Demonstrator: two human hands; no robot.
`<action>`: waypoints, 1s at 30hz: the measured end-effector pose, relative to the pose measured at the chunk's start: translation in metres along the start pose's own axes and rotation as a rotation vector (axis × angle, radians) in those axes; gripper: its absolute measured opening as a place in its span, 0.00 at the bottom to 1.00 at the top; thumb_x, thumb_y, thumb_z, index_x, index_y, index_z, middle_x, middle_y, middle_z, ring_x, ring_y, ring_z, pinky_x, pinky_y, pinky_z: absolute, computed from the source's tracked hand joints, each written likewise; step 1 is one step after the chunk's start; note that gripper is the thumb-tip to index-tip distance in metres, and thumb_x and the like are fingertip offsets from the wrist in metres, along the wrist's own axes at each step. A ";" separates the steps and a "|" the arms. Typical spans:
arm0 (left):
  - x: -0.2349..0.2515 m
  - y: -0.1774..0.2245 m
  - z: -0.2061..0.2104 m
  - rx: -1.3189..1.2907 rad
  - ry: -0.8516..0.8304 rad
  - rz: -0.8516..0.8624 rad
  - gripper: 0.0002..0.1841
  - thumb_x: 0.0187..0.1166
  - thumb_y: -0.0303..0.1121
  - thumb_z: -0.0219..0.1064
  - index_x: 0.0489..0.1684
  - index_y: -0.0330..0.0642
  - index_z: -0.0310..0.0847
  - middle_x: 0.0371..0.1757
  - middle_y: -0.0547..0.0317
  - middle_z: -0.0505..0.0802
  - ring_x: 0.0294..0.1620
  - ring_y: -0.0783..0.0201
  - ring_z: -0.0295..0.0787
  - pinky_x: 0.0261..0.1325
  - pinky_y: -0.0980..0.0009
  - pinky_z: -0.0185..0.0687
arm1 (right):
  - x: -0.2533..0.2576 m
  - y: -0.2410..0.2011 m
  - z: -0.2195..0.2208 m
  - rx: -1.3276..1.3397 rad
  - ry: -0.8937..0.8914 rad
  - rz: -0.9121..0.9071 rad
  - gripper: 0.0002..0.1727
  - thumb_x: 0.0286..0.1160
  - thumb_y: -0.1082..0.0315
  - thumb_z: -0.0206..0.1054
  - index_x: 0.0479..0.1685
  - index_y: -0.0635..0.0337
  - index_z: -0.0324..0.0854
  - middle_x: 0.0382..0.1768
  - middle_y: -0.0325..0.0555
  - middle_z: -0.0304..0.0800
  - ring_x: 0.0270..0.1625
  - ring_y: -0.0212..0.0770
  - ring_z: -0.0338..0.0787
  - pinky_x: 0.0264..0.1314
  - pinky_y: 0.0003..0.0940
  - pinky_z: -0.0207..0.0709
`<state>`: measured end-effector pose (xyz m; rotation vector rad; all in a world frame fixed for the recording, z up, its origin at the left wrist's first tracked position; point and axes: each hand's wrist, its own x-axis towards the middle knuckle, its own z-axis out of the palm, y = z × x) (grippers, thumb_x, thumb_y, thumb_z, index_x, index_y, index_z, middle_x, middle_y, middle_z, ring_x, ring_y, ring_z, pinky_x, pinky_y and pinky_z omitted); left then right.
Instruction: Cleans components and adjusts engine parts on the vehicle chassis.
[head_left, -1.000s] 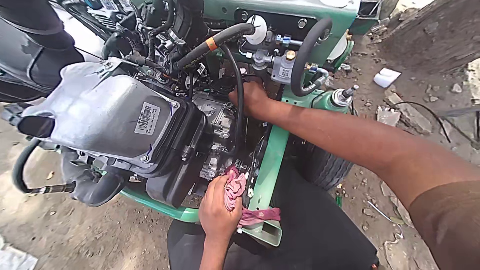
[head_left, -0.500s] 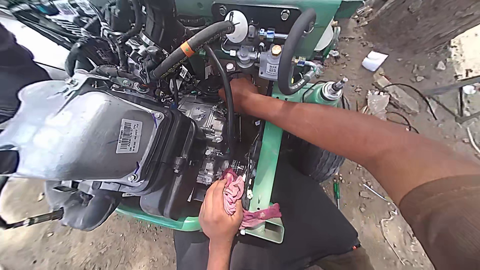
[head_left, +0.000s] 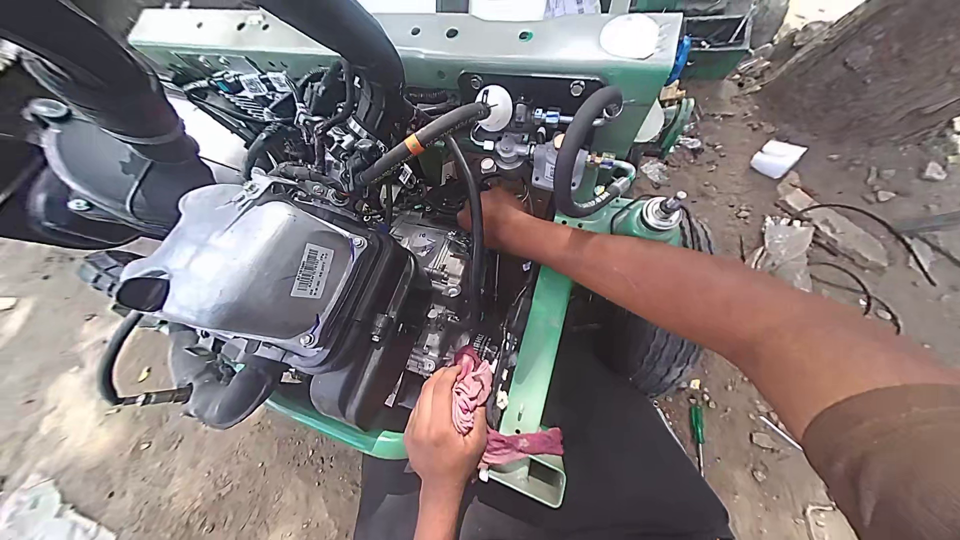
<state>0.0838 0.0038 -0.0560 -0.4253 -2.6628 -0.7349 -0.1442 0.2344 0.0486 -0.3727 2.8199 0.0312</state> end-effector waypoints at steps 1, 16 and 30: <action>0.000 0.000 0.000 -0.003 0.002 -0.002 0.28 0.63 0.52 0.60 0.57 0.44 0.90 0.59 0.53 0.95 0.59 0.59 0.93 0.55 0.59 0.88 | 0.002 -0.002 0.001 -0.045 -0.015 -0.008 0.08 0.79 0.74 0.64 0.51 0.61 0.86 0.47 0.61 0.90 0.54 0.64 0.90 0.49 0.62 0.81; 0.000 0.003 -0.002 0.002 0.003 -0.020 0.27 0.61 0.49 0.64 0.59 0.49 0.90 0.60 0.57 0.94 0.58 0.58 0.94 0.51 0.56 0.90 | -0.012 0.006 0.008 0.053 0.134 -0.007 0.11 0.85 0.63 0.61 0.46 0.58 0.87 0.43 0.60 0.92 0.52 0.64 0.92 0.53 0.66 0.81; 0.001 0.002 -0.002 0.011 0.001 -0.023 0.27 0.60 0.49 0.64 0.59 0.49 0.89 0.60 0.57 0.94 0.59 0.59 0.93 0.52 0.55 0.90 | -0.001 0.004 0.008 0.207 0.033 0.150 0.12 0.81 0.66 0.64 0.56 0.60 0.86 0.51 0.62 0.92 0.58 0.65 0.91 0.53 0.67 0.82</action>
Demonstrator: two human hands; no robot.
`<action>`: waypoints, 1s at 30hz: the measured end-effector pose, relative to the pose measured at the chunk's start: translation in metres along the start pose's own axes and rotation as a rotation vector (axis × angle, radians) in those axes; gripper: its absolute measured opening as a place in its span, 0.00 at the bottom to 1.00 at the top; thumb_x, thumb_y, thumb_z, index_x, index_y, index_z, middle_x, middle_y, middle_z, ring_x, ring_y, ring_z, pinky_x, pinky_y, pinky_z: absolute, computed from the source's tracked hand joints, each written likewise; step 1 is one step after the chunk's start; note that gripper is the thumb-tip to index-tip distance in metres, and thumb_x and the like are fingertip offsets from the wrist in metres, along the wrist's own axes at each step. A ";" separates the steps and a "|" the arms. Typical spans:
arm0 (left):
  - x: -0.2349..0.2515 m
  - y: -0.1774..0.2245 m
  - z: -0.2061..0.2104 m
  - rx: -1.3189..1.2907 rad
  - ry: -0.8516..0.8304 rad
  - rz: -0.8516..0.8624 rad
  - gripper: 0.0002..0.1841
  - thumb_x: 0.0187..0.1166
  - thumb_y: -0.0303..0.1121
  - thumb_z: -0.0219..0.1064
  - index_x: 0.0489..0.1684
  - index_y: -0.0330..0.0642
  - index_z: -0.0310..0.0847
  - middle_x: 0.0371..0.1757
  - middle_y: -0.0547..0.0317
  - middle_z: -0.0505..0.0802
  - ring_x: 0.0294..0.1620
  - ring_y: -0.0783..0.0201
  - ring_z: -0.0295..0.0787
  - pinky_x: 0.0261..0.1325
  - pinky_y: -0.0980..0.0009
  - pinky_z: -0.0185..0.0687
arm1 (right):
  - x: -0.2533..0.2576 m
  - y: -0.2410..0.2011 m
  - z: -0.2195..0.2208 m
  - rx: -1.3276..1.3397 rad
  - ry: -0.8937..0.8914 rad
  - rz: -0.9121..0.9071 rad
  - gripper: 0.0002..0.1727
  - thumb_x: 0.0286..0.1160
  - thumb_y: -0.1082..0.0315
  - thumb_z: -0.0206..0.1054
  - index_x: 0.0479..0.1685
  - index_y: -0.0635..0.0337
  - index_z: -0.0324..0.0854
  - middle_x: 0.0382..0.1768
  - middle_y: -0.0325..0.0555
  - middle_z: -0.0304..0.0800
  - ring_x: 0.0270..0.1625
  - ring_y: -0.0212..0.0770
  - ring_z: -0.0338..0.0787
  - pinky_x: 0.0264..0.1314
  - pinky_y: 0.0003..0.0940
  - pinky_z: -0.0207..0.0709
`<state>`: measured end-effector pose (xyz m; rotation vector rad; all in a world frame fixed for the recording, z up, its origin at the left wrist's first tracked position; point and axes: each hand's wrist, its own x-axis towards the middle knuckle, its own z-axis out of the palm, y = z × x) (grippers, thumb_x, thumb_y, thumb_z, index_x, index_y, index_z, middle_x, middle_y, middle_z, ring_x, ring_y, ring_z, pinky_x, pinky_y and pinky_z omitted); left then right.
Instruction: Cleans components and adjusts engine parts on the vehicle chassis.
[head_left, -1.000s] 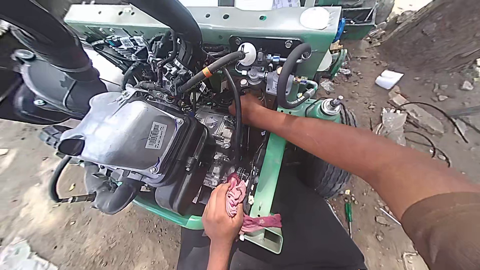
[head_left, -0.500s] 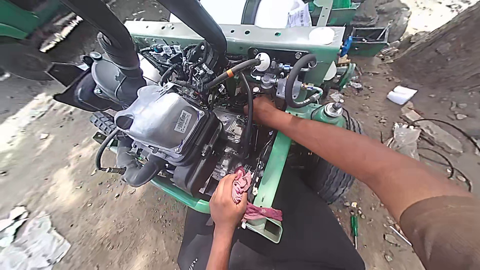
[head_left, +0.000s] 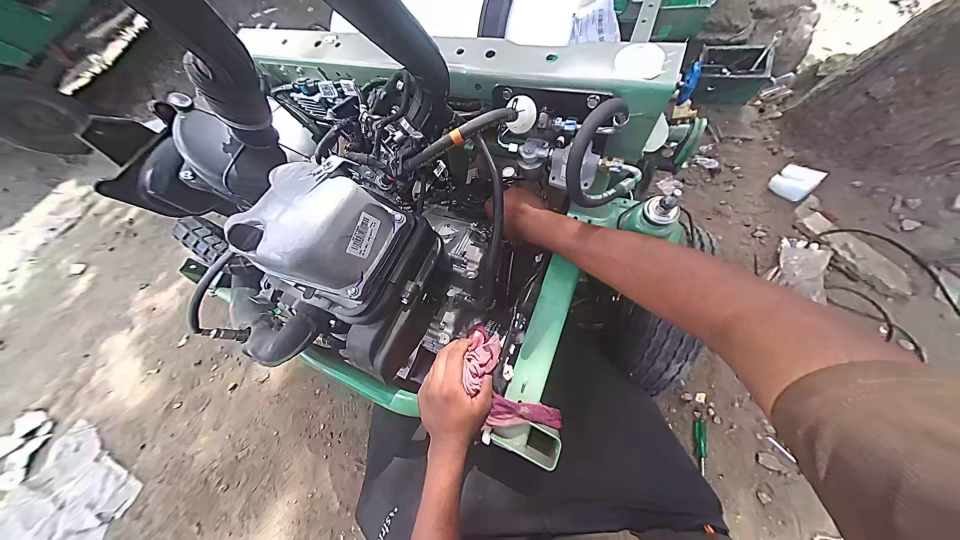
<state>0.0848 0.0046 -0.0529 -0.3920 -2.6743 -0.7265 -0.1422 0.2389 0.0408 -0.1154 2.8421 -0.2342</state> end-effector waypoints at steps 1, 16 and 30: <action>0.001 0.000 0.000 0.005 0.002 0.000 0.27 0.60 0.49 0.65 0.59 0.49 0.89 0.60 0.58 0.94 0.58 0.58 0.94 0.51 0.55 0.90 | 0.001 0.001 0.000 0.015 0.006 0.008 0.12 0.80 0.67 0.65 0.57 0.59 0.86 0.52 0.62 0.92 0.59 0.66 0.91 0.54 0.68 0.82; -0.015 0.004 -0.014 -0.299 0.250 0.118 0.26 0.67 0.42 0.63 0.57 0.31 0.87 0.58 0.45 0.93 0.63 0.57 0.89 0.69 0.60 0.83 | -0.213 -0.004 0.009 -0.083 0.304 -0.199 0.07 0.83 0.67 0.61 0.49 0.57 0.84 0.46 0.53 0.87 0.35 0.53 0.90 0.30 0.50 0.83; -0.096 0.102 -0.064 -0.646 -0.320 0.518 0.25 0.73 0.57 0.71 0.70 0.70 0.80 0.81 0.70 0.73 0.84 0.66 0.67 0.84 0.65 0.66 | -0.421 0.015 0.142 1.315 0.028 -0.393 0.04 0.76 0.75 0.67 0.37 0.68 0.84 0.28 0.46 0.88 0.30 0.33 0.87 0.35 0.34 0.81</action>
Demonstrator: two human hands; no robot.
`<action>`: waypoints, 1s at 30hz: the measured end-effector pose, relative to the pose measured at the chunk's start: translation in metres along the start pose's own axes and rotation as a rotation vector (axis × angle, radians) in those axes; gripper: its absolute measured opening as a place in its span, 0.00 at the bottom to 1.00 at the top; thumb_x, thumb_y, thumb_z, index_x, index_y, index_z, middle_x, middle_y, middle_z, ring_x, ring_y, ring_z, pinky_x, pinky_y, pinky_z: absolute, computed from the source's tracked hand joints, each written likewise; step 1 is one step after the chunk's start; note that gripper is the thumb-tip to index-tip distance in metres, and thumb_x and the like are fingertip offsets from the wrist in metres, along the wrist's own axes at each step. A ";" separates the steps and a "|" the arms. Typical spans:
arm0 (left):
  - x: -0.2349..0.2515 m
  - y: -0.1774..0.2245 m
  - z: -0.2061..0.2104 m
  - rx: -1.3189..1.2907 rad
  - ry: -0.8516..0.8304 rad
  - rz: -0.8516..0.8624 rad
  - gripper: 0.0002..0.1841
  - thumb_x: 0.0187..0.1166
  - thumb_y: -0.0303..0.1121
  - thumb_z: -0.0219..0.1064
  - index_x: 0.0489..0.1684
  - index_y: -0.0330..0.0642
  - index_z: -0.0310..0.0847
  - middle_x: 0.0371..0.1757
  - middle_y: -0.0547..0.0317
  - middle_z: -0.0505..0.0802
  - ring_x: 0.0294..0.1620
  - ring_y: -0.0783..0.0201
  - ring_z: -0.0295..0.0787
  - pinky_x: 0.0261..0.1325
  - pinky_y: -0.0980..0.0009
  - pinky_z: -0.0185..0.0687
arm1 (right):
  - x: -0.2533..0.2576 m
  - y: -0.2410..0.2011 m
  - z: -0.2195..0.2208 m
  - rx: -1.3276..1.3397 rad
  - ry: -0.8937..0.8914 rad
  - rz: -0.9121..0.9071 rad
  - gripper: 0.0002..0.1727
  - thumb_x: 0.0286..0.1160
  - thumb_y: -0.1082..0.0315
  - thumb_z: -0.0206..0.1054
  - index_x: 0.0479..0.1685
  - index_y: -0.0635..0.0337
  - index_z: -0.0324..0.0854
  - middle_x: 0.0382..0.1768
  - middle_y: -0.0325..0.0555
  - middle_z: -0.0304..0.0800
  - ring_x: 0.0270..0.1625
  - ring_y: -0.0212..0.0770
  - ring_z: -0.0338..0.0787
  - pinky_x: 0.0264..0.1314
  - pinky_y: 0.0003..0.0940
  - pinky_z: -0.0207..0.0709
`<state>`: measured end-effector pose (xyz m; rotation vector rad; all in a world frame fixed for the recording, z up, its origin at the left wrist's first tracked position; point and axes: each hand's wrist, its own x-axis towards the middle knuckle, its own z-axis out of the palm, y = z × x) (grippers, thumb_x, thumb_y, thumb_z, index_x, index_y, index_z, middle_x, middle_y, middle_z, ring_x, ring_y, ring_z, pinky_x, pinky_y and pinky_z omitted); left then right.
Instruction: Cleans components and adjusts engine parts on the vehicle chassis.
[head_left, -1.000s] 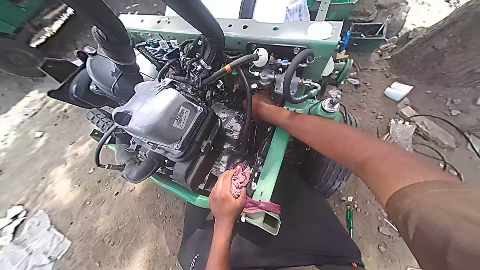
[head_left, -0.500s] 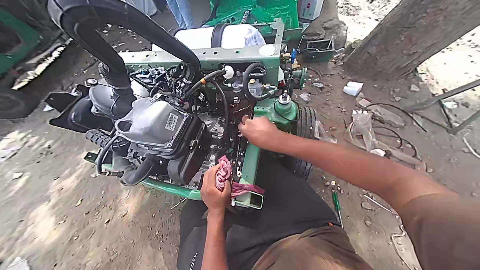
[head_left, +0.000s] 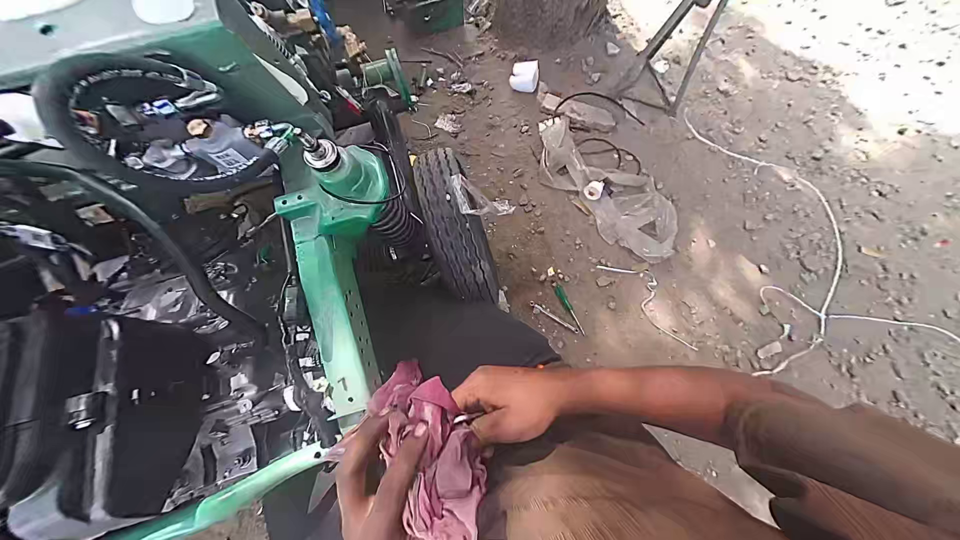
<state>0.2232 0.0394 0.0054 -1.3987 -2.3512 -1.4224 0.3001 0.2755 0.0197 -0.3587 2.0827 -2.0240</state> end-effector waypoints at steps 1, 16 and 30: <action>-0.002 0.000 -0.009 -0.042 -0.059 0.004 0.21 0.76 0.54 0.71 0.67 0.66 0.84 0.78 0.70 0.78 0.80 0.67 0.72 0.81 0.67 0.71 | -0.009 -0.003 -0.002 -0.024 -0.005 0.011 0.06 0.76 0.74 0.68 0.32 0.67 0.83 0.23 0.45 0.85 0.25 0.33 0.83 0.29 0.33 0.76; 0.017 -0.006 0.007 -0.326 0.209 -0.279 0.15 0.89 0.33 0.60 0.62 0.34 0.87 0.59 0.50 0.93 0.43 0.59 0.96 0.45 0.63 0.98 | -0.037 -0.025 -0.057 -0.232 0.589 0.010 0.14 0.87 0.63 0.64 0.32 0.56 0.88 0.23 0.31 0.85 0.27 0.22 0.80 0.31 0.23 0.75; 0.023 -0.041 -0.061 0.397 0.186 -0.286 0.20 0.81 0.45 0.67 0.66 0.47 0.87 0.62 0.57 0.91 0.45 0.72 0.92 0.44 0.73 0.92 | 0.077 -0.027 -0.221 -1.086 0.666 0.364 0.20 0.70 0.60 0.78 0.63 0.40 0.91 0.56 0.44 0.96 0.60 0.51 0.93 0.63 0.66 0.83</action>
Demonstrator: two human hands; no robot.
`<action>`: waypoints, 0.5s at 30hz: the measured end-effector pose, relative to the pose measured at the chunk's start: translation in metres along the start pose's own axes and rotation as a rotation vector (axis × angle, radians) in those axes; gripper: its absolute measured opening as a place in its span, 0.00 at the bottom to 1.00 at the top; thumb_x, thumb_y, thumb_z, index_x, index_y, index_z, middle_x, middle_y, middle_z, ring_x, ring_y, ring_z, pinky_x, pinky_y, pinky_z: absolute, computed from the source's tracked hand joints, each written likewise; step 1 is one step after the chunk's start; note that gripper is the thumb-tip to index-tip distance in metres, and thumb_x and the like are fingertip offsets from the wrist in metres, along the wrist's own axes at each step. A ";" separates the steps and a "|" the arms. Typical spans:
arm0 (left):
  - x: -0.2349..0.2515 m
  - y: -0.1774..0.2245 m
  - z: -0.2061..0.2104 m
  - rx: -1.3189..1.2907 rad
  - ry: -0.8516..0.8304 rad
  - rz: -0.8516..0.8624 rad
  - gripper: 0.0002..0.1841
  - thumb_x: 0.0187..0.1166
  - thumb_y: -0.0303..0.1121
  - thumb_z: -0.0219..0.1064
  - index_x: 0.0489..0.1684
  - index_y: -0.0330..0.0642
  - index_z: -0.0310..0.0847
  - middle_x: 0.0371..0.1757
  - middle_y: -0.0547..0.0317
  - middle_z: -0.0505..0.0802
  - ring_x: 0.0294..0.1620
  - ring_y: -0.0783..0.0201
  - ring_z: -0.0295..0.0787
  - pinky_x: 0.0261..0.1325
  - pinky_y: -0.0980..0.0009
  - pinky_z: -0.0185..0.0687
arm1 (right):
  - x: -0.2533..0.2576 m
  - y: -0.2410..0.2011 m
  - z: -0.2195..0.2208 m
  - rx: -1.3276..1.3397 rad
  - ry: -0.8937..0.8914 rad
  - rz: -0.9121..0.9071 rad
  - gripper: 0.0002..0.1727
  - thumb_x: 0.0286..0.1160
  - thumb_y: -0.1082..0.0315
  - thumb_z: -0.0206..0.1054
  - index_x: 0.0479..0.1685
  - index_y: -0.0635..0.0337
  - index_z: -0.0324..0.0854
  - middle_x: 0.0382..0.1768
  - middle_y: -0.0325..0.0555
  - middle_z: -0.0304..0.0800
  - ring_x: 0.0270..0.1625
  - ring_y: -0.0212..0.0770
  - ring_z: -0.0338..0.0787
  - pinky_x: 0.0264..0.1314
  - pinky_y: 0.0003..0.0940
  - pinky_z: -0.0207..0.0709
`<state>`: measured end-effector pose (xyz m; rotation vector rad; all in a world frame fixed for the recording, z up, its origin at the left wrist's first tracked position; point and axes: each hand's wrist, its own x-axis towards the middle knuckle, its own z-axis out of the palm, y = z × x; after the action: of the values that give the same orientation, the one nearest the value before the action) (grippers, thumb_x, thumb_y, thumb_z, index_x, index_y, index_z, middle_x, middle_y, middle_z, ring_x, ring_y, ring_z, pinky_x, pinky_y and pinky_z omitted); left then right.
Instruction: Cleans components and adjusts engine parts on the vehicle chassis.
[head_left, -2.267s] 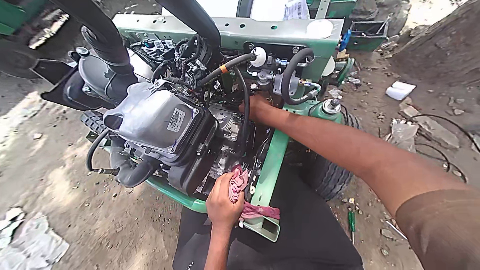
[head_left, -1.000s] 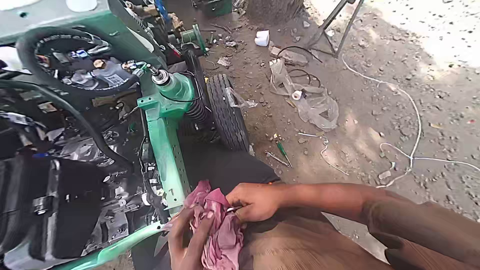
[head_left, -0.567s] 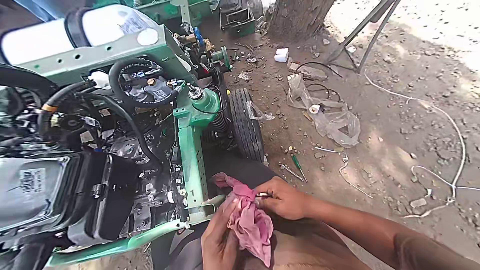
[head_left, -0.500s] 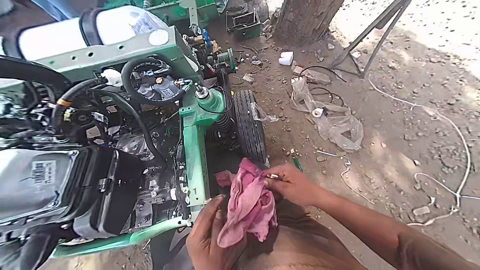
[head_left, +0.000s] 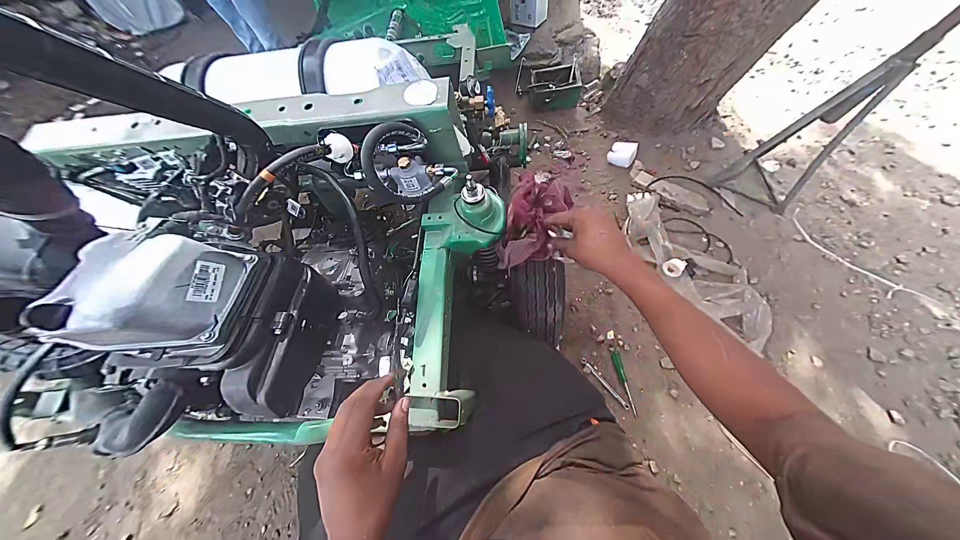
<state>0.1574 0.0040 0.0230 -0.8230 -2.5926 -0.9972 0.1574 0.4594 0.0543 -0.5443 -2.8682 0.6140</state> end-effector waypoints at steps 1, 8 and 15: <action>-0.003 -0.006 -0.001 0.028 -0.012 -0.007 0.20 0.81 0.45 0.67 0.66 0.48 0.87 0.62 0.56 0.91 0.48 0.71 0.92 0.46 0.72 0.92 | 0.001 -0.002 -0.002 0.050 -0.013 0.031 0.23 0.68 0.61 0.79 0.66 0.45 0.90 0.56 0.47 0.96 0.59 0.52 0.93 0.63 0.67 0.83; -0.014 -0.031 -0.002 0.129 -0.049 -0.053 0.21 0.82 0.42 0.65 0.68 0.41 0.85 0.62 0.50 0.92 0.59 0.62 0.91 0.60 0.62 0.89 | 0.020 -0.016 -0.022 0.202 0.097 0.063 0.27 0.78 0.71 0.64 0.79 0.53 0.79 0.62 0.55 0.89 0.56 0.53 0.91 0.62 0.59 0.83; -0.013 -0.050 0.050 0.138 0.048 -0.081 0.26 0.89 0.48 0.47 0.69 0.41 0.83 0.65 0.50 0.91 0.70 0.54 0.86 0.71 0.50 0.80 | 0.029 -0.063 0.010 0.222 0.153 -0.296 0.21 0.57 0.49 0.88 0.45 0.50 0.93 0.37 0.38 0.94 0.40 0.37 0.91 0.48 0.45 0.87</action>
<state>0.1378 0.0016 -0.0460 -0.6575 -2.6374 -0.8361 0.1088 0.4134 0.0738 -0.1232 -2.6197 0.7866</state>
